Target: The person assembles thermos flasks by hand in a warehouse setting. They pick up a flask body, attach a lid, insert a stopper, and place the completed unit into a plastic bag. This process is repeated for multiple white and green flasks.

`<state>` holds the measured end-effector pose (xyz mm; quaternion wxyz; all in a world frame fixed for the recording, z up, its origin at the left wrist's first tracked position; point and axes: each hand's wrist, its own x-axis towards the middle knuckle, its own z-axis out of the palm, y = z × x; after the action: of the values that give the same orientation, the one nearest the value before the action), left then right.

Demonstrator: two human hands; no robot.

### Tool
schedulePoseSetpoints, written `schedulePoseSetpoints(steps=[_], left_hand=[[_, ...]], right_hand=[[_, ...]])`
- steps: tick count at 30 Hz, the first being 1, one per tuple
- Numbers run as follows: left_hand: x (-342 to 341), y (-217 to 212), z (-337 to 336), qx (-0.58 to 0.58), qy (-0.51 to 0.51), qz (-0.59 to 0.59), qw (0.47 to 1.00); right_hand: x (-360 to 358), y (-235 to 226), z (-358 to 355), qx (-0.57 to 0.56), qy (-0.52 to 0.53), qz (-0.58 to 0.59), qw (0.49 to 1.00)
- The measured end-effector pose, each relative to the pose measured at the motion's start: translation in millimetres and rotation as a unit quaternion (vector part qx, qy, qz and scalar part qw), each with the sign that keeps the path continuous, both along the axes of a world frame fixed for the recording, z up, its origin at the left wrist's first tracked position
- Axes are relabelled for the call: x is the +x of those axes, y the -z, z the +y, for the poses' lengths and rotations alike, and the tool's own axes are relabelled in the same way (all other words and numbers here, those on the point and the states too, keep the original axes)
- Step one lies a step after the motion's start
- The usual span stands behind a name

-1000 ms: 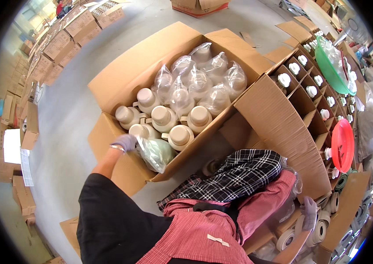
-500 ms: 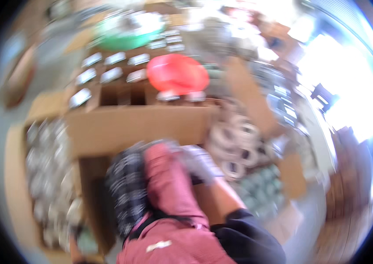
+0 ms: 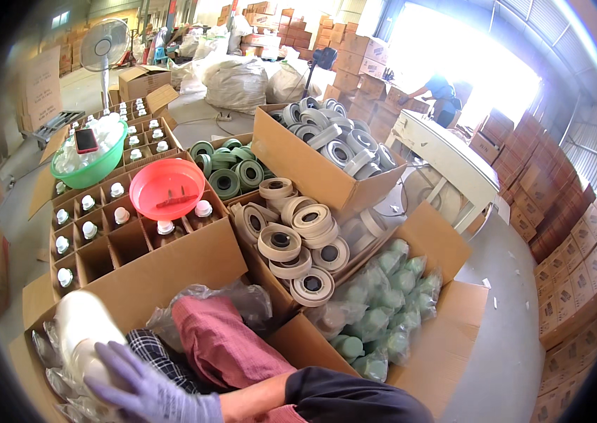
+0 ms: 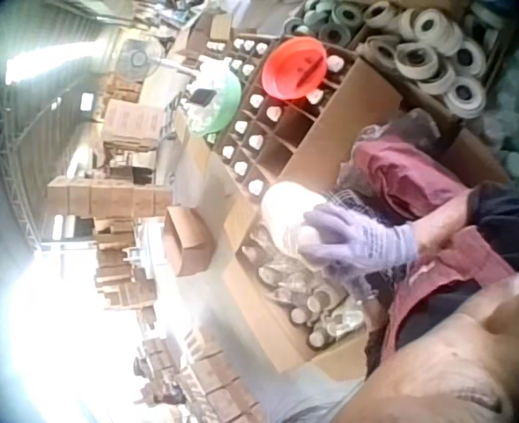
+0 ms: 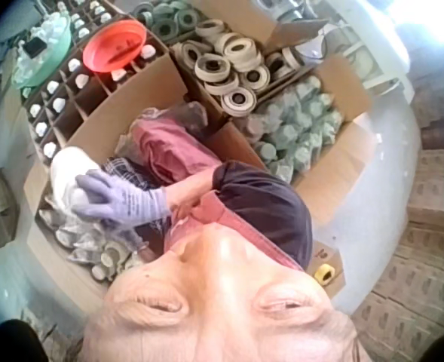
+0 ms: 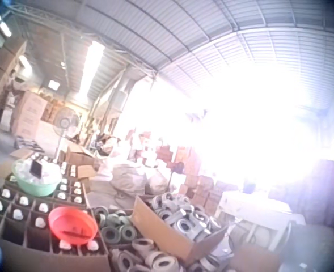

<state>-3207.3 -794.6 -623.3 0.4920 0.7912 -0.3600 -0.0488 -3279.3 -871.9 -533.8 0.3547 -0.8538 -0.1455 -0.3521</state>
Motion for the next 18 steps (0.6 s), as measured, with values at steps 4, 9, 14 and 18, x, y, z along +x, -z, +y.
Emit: schedulePoseSetpoints(steps=[4, 9, 14, 18], left_hand=[[-38.9, 16.0, -30.8, -0.006, 0.03, -0.045, 0.999], [-64.1, 38.2, -41.9, -0.024, 0.001, -0.024, 0.999], [-42.5, 44.4, 5.0, 0.009, 0.04, 0.144, 0.989], [20.4, 19.2, 37.2, -0.226, -0.194, 0.261, 0.918]], right_hand=[[4.6, -4.3, -75.0, -0.213, 0.037, -0.077, 0.973], [-13.2, 49.3, -135.0, -0.486, -0.166, -0.176, 0.84], [-40.0, 52.8, -141.6, -0.669, -0.334, -0.1, 0.656], [-34.8, 59.2, -167.4, -0.691, -0.31, -0.184, 0.627]])
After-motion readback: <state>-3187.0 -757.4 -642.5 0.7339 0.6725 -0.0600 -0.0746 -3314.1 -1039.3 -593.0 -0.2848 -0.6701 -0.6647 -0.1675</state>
